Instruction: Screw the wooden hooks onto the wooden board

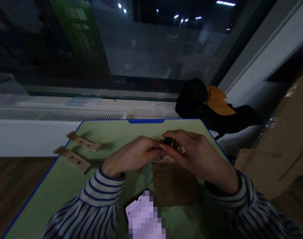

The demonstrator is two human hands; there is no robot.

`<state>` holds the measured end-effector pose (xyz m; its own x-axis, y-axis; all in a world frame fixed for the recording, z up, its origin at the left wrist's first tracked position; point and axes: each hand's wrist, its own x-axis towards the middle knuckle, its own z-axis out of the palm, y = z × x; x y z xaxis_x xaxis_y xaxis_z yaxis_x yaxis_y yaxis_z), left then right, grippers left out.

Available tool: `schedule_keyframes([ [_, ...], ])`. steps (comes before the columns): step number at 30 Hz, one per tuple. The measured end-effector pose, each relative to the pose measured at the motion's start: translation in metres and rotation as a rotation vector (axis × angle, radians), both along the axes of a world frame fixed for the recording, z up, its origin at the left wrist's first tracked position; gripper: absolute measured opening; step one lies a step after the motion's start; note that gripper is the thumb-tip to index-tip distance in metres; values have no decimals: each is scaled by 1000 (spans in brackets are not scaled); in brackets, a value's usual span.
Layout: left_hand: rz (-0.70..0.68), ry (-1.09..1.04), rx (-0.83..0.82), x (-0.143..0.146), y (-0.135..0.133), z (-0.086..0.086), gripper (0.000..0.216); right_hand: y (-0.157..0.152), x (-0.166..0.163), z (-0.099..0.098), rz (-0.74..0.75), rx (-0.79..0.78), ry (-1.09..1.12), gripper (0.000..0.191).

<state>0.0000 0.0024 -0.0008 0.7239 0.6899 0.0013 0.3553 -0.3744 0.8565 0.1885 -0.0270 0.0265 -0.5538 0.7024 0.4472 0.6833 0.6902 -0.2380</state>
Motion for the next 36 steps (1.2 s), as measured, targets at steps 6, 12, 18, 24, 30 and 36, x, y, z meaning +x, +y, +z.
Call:
schedule_keyframes([
  [6,20,13,51,0,-1,0,21,-2,1,1,-4,3,18,27],
  [12,5,-30,62,-2,-1,1,20,-2,0,2,29,-53,15,31],
  [18,18,-60,67,0,1,1,16,-2,1,2,60,-12,3,28],
  [24,10,-29,79,-1,1,0,19,-2,1,0,28,36,-21,26],
  [30,16,-50,101,0,-1,2,16,0,1,0,10,20,-8,24],
  [36,46,4,129,0,2,-1,20,-2,1,2,21,-3,14,29],
])
